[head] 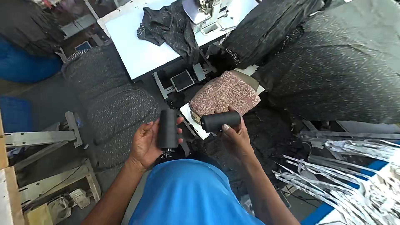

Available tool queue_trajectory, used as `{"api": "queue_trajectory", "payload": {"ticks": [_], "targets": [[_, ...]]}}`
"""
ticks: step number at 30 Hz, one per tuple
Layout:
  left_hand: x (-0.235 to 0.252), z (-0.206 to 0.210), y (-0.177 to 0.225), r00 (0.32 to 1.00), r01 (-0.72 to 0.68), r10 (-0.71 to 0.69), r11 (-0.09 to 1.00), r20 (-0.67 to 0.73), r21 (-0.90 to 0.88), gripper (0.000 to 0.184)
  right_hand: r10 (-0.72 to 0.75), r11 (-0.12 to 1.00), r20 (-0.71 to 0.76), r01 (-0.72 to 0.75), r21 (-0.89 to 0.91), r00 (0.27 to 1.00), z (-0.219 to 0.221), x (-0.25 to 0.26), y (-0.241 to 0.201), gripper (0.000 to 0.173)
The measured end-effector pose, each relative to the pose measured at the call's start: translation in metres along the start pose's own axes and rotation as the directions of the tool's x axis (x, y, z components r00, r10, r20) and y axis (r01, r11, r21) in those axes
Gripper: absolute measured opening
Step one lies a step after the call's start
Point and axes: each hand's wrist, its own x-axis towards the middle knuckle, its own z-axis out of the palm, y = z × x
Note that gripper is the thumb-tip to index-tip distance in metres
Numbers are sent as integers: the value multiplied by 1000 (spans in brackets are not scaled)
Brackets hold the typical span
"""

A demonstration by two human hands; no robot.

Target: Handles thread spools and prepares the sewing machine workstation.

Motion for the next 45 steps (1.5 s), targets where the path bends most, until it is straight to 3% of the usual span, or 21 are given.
{"api": "queue_trajectory", "payload": {"ticks": [4, 9, 16, 19, 23, 27, 32, 34, 37, 39, 41, 45], "targets": [[-1, -1, 11, 998, -48, 48, 999, 47, 3, 65, 18, 1000, 116, -17, -7, 993, 25, 38, 1, 85], [-20, -10, 15, 966, -258, 258, 964, -6, -62, 69, 28, 999, 276, -18, -39, 961, 49, 90, 3, 81], [-74, -36, 25, 847, -511, 472, 850, -244, -129, 56, 72, 997, 367, -72, -15, 927, 79, 155, 12, 71], [-83, -37, 27, 778, -584, 515, 804, -361, -112, 54, 149, 985, 257, -165, 43, 955, 78, 189, 23, 64], [-70, -37, 24, 721, -637, 527, 760, -450, -130, 53, 280, 960, -37, -278, 41, 959, 40, 245, 54, 52], [-48, -23, 12, 690, -666, 520, 729, -503, -160, 57, 356, 897, -345, -421, -134, 869, -29, 283, 82, 61], [-61, -25, 5, 699, -650, 501, 743, -510, -161, 55, 328, 785, -546, -544, -296, 771, -105, 278, 108, 72], [-73, -27, 2, 653, -678, 510, 723, -560, -133, 54, 313, 669, -567, -601, -437, 762, -132, 258, 118, 71], [-90, -27, -6, 575, -738, 532, 666, -622, -111, 52, 277, 302, -537, -603, -738, 797, -167, 232, 135, 70], [-103, -32, -17, 556, -759, 554, 643, -620, -107, 53, 296, 140, -515, -570, -810, 804, -175, 216, 141, 69], [-113, -43, -29, 550, -769, 563, 629, -617, -111, 54, 292, 106, -504, -551, -828, 813, -165, 204, 141, 66], [-120, -66, -53, 536, -795, 549, 584, -642, -163, 51, 294, 197, -439, -504, -841, 849, -142, 201, 140, 66]]}}
